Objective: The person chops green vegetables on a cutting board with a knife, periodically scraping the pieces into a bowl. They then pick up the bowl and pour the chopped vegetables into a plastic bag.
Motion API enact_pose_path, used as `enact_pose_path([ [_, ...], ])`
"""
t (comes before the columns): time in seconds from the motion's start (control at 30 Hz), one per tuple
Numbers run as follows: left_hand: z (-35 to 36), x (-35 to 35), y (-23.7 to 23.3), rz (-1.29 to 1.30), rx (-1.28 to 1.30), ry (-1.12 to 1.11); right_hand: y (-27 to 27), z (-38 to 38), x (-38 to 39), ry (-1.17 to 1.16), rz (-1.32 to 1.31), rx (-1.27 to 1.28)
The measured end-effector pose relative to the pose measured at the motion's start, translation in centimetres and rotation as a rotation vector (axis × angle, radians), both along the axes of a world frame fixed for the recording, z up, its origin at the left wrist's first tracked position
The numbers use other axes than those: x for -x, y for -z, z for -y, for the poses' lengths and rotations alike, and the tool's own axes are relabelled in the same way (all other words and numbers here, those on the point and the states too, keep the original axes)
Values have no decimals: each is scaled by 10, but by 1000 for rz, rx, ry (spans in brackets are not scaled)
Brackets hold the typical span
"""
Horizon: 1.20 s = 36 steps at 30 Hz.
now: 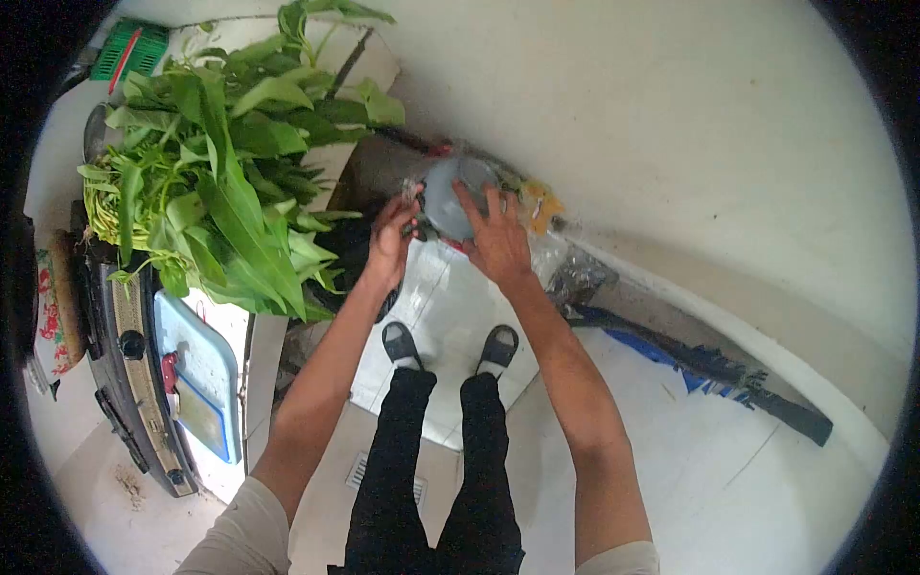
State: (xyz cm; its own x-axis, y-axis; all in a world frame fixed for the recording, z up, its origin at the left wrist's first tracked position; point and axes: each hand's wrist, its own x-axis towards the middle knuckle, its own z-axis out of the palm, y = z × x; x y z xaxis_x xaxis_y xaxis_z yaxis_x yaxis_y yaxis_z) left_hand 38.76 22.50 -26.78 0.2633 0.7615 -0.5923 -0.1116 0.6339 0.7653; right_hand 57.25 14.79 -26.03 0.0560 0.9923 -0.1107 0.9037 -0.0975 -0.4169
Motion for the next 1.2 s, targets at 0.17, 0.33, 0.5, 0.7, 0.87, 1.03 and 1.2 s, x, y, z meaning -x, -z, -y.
enact_pose_path([
  [0.17,8,-2,4,10,18,-30,-10,-4,-3,-38,-4,-10],
  [0.33,10,-3,9,87,8,-104,-9,0,-4,-68,19,20],
  [0.5,11,-5,5,60,71,-174,-5,5,-10,117,-145,15],
  [0.7,37,-20,10,-518,-650,-137,22,13,-30,379,-517,-161],
  [0.87,30,-44,-24,-312,-711,122,22,18,-50,553,-754,-71],
  [1.03,-16,-53,-42,-580,-1141,452,-14,13,-58,395,-691,-60],
  [1.2,-35,-45,-37,-592,-1194,941,-38,-2,-57,13,-420,-65],
])
